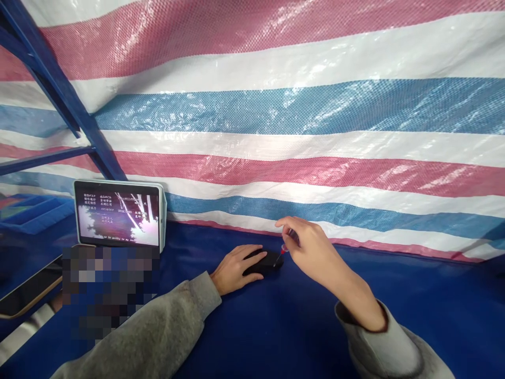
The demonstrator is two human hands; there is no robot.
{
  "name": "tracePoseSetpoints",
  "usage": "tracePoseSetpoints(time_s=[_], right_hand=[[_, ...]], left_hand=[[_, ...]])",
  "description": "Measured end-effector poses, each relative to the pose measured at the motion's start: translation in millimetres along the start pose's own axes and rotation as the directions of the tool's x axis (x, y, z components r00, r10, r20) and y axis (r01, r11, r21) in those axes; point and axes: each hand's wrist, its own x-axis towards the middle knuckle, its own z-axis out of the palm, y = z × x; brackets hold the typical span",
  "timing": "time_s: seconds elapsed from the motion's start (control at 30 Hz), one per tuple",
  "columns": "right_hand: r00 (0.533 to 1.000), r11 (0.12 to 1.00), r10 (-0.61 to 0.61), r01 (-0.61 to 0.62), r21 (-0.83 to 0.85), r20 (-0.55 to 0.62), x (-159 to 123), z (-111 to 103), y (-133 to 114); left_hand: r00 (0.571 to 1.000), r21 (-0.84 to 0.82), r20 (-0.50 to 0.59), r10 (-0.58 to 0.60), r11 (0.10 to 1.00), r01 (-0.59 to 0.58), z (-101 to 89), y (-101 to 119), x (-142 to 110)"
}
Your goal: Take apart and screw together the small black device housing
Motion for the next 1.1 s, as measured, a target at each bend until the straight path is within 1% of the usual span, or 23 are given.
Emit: tracePoseSetpoints(time_s=[0.1,0.17,0.27,0.37,0.47,0.53,0.6,0.67,0.7,0.73,0.77,0.83,0.87,0.9,0.93,0.97,1.1], right_hand=[[0.987,0.996,-0.006,-0.008,0.089,0.163,-8,1,2],[0.961,0.989,-0.027,-0.014,0.147,0.274,-15,7,6],[0.923,0.967,-0.043,-0.058,0.25,0.382,-24,21,13],[0.9,0.964,-0.046,-0.074,0.256,0.432,-31,34,17],[0.881,0.976,-0.1,-0.003,0.217,0.462,-36,47,14],[0.869,0.983,-0.137,0.061,0.172,0.475,-40,55,11],[0.871,0.989,-0.144,0.108,0.103,0.47,-43,63,10],[0.878,0.988,-0.151,0.142,0.055,0.454,-46,70,11],[0.887,0.986,-0.162,0.159,0.044,0.431,-47,73,12],[0.906,0.984,-0.178,0.177,0.038,0.385,-47,75,14],[0.931,0.98,-0.194,0.195,0.027,0.31,-47,78,17],[0.975,0.977,-0.207,0.21,-0.029,0.087,-47,85,25],[0.98,0.978,-0.198,0.196,-0.071,-0.021,-47,88,30],[0.98,0.98,-0.177,0.168,-0.103,-0.088,-46,93,34],[0.983,0.983,-0.154,0.142,-0.114,-0.101,-46,97,39],[0.988,0.988,-0.125,0.116,-0.101,-0.089,-46,102,43],[1.0,1.0,0.003,-0.003,0.014,-0.002,-48,114,52]], left_hand=[[0.997,-0.023,0.029,-0.072,0.997,0.073,-1.8,0,0],[0.993,-0.052,0.032,-0.114,0.992,0.116,-1.7,0,0],[0.99,-0.128,0.019,-0.141,0.982,0.142,0.0,-3,0],[0.984,-0.235,0.006,-0.177,0.956,0.173,0.8,-5,0],[0.977,-0.323,0.005,-0.213,0.924,0.203,-1.1,-5,1],[0.968,-0.322,0.013,-0.249,0.916,0.24,-3.5,-4,2],[0.961,-0.293,0.014,-0.275,0.918,0.267,-5.7,-3,2],[0.961,-0.27,-0.002,-0.275,0.926,0.265,-6.9,-3,3],[0.963,-0.261,-0.007,-0.271,0.93,0.26,-7.0,-3,3],[0.963,-0.25,-0.007,-0.271,0.933,0.261,-6.9,-4,4],[0.962,-0.235,-0.001,-0.273,0.935,0.265,-6.7,-4,4],[0.959,-0.204,0.019,-0.281,0.938,0.279,-6.5,-4,5],[0.958,-0.192,0.031,-0.283,0.939,0.284,-6.5,-4,5],[0.958,-0.182,0.043,-0.283,0.941,0.286,-6.5,-4,5],[0.958,-0.173,0.054,-0.283,0.942,0.288,-6.4,-4,5],[0.957,-0.165,0.062,-0.283,0.943,0.289,-6.0,-4,5],[0.959,-0.148,0.065,-0.277,0.947,0.284,-0.4,-7,4]])
